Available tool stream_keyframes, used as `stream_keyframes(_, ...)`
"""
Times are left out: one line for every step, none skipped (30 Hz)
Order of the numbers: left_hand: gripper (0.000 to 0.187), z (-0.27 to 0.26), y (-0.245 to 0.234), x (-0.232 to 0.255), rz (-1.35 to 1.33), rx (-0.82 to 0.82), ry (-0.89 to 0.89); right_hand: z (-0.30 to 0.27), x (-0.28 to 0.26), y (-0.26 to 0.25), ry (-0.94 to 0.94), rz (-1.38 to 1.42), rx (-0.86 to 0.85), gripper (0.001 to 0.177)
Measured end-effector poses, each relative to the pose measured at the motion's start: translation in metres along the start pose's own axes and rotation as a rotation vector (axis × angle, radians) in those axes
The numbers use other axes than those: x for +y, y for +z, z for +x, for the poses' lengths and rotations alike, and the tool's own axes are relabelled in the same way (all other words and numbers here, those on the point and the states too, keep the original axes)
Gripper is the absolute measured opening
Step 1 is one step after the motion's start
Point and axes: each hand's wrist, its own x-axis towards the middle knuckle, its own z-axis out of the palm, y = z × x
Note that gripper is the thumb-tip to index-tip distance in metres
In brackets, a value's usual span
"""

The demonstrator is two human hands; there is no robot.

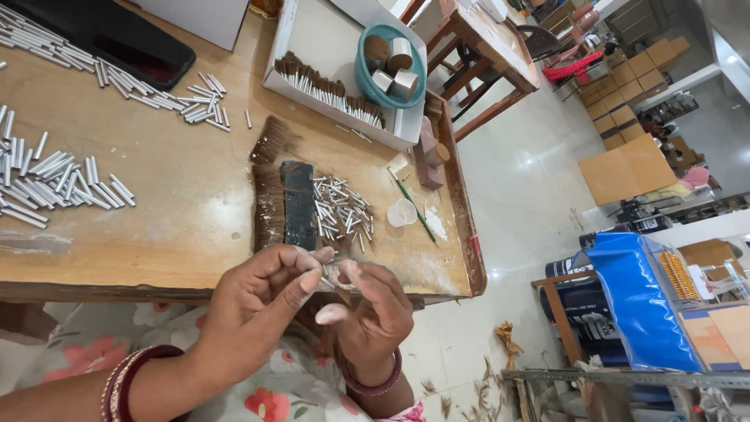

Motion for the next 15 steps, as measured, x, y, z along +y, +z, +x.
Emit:
stream_keyframes(0.015,-0.001,0.0,0.0,0.001,-0.001,0.002,-0.006,0.006,-0.002,-0.002,0.001,0.0,0.032)
stream_keyframes(0.015,-0.001,0.0,-0.001,0.002,-0.001,-0.001,-0.012,0.011,-0.003,0.003,0.032,0.035,0.031)
stream_keyframes(0.015,-0.003,0.0,-0.001,0.003,-0.001,-0.006,-0.019,0.016,-0.005,0.011,0.063,0.071,0.03)
stream_keyframes(0.015,-0.004,-0.001,-0.003,0.004,-0.001,-0.007,-0.023,0.018,-0.006,0.011,0.063,0.072,0.03)
stream_keyframes(0.014,-0.005,-0.002,-0.005,0.006,-0.009,-0.013,-0.027,0.019,-0.006,-0.019,0.018,0.093,0.023)
stream_keyframes(0.014,-0.006,-0.002,-0.006,0.009,-0.016,-0.02,-0.03,0.021,-0.007,-0.05,-0.027,0.114,0.017)
stream_keyframes(0.014,-0.007,-0.002,-0.005,0.011,-0.016,-0.02,-0.028,0.017,-0.006,-0.049,-0.026,0.115,0.017)
stream_keyframes(0.013,-0.008,-0.002,-0.004,0.007,-0.014,-0.024,-0.026,0.014,-0.005,-0.037,-0.034,0.112,0.019)
stream_keyframes(0.012,-0.008,-0.002,-0.003,0.002,-0.01,-0.028,-0.023,0.011,-0.004,-0.025,-0.043,0.107,0.021)
stream_keyframes(0.012,-0.008,-0.002,-0.003,0.003,-0.01,-0.028,-0.023,0.012,-0.003,-0.024,-0.042,0.108,0.021)
stream_keyframes(0.012,-0.008,-0.002,-0.003,-0.005,-0.009,-0.018,-0.023,0.013,-0.002,-0.011,-0.029,0.097,0.022)
stream_keyframes(0.011,-0.008,-0.002,-0.004,-0.014,-0.009,-0.007,-0.023,0.014,-0.001,0.003,-0.015,0.086,0.023)
stream_keyframes(0.011,-0.008,-0.003,-0.007,-0.014,-0.008,-0.008,-0.025,0.017,0.0,0.004,-0.015,0.085,0.023)
stream_keyframes(0.01,-0.008,-0.004,-0.011,-0.017,-0.016,0.014,-0.026,0.02,0.0,0.019,-0.005,0.079,0.018)
stream_keyframes(0.01,-0.008,-0.005,-0.015,-0.019,-0.023,0.036,-0.027,0.022,0.0,0.034,0.005,0.073,0.014)
